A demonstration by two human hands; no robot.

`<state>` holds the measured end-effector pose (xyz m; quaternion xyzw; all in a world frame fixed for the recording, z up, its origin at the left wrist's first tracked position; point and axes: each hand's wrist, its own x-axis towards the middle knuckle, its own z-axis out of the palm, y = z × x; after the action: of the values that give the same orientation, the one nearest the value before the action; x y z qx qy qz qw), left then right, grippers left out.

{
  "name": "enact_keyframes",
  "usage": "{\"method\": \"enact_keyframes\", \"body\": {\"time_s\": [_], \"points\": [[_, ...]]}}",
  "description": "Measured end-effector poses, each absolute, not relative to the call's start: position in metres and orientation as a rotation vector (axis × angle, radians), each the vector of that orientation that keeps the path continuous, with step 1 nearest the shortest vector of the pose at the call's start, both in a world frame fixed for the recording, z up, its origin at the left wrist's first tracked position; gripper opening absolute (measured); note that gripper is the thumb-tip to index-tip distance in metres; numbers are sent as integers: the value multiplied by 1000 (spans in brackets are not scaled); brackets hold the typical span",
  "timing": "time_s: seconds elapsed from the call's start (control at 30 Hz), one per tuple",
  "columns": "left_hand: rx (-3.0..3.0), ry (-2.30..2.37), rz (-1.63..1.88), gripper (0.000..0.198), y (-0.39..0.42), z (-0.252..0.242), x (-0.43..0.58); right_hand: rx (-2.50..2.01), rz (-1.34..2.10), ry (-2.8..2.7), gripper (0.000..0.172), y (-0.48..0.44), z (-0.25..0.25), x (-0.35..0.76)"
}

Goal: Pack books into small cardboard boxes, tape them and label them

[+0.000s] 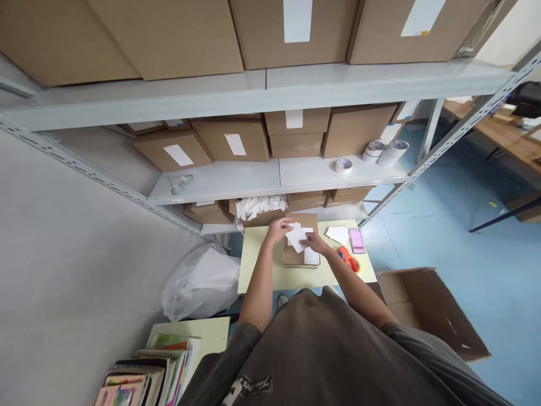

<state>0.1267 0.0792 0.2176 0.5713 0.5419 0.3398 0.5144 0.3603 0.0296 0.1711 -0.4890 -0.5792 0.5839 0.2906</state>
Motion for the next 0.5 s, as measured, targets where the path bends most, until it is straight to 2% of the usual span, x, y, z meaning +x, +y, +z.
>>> {"method": "enact_keyframes", "body": {"time_s": [0.1, 0.3, 0.5], "points": [[1233, 1272, 973, 66, 64, 199, 120, -1323, 1555, -1340, 46, 18, 166, 333], [1004, 1125, 861, 53, 28, 155, 113, -1379, 1546, -1046, 52, 3, 157, 306], [923, 1230, 977, 51, 29, 158, 121, -1400, 1590, -1096, 51, -14, 174, 334]]}}
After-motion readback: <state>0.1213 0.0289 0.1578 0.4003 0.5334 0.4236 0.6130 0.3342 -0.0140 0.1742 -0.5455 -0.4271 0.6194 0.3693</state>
